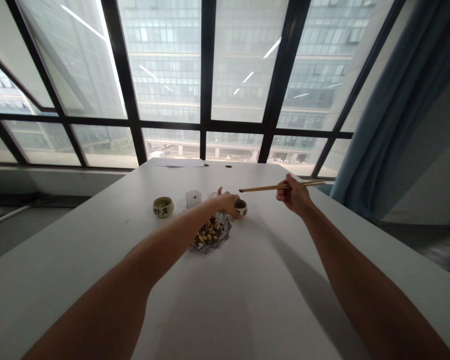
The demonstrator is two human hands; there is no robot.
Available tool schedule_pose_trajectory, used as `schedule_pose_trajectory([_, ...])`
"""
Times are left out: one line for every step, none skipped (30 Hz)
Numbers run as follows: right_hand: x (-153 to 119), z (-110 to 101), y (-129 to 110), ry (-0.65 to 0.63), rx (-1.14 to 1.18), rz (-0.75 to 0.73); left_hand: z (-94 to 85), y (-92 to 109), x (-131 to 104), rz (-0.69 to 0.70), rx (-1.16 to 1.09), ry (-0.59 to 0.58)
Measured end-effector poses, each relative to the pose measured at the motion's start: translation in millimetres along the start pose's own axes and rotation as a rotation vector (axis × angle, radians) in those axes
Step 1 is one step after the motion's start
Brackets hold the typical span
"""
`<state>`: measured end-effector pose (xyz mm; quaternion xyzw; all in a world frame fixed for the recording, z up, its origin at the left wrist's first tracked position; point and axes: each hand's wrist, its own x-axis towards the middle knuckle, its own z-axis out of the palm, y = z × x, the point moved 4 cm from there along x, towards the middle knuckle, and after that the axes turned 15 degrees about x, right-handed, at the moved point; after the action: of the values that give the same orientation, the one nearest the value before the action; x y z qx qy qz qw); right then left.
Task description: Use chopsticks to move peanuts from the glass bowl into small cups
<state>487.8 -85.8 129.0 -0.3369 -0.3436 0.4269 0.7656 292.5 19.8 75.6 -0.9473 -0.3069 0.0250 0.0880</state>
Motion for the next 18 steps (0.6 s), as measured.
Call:
schedule_pose_trajectory([0, -3, 0, -0.009, -0.012, 0.011, 0.2, 1, 1, 0.003, 0.006, 0.011])
schedule_pose_trajectory([0, -5, 1, -0.015, -0.021, 0.020, -0.6, 2, 2, 0.014, 0.014, 0.037])
schedule_pose_trajectory([0, -7, 1, -0.020, -0.026, 0.027, -2.0, 2, 1, 0.032, 0.026, 0.074])
schedule_pose_trajectory([0, -9, 1, -0.027, -0.028, 0.033, -3.8, 3, -1, 0.054, 0.039, 0.115])
schedule_pose_trajectory([0, -10, 2, -0.031, -0.028, 0.037, -5.6, 4, -3, 0.074, 0.050, 0.153])
schedule_pose_trajectory([1, -12, 2, -0.031, -0.028, 0.038, -7.2, 4, -6, 0.087, 0.055, 0.186])
schedule_pose_trajectory([1, -13, 2, -0.028, -0.031, 0.038, -8.4, 4, -8, 0.094, 0.053, 0.208])
schedule_pose_trajectory([1, -14, 3, -0.023, -0.041, 0.037, -9.3, 4, -10, 0.095, 0.045, 0.221])
schedule_pose_trajectory([2, -15, 4, -0.019, -0.058, 0.035, -9.7, 4, -11, 0.091, 0.034, 0.223])
schedule_pose_trajectory([2, -15, 5, -0.017, -0.083, 0.030, -9.7, 4, -12, 0.084, 0.025, 0.215])
schedule_pose_trajectory([2, -16, 6, -0.019, -0.116, 0.020, -9.4, 4, -13, 0.076, 0.016, 0.200])
schedule_pose_trajectory([2, -16, 8, -0.030, -0.158, 0.004, -8.8, 3, -13, 0.066, 0.007, 0.181])
schedule_pose_trajectory([2, -15, 9, -0.049, -0.207, -0.017, -8.1, 3, -12, 0.058, -0.002, 0.162])
schedule_pose_trajectory([1, -14, 11, -0.079, -0.261, -0.038, -7.4, 2, -12, 0.050, -0.011, 0.147])
schedule_pose_trajectory([0, -11, 12, -0.114, -0.318, -0.058, -6.8, 2, -11, 0.043, -0.019, 0.135])
schedule_pose_trajectory([-1, -8, 14, -0.149, -0.372, -0.076, -6.2, 1, -10, 0.035, -0.025, 0.129])
schedule_pose_trajectory([-2, -5, 15, -0.177, -0.416, -0.094, -5.7, 0, -9, 0.028, -0.028, 0.123])
schedule_pose_trajectory([-4, -1, 16, -0.195, -0.449, -0.116, -5.0, -1, -8, 0.020, -0.027, 0.117])
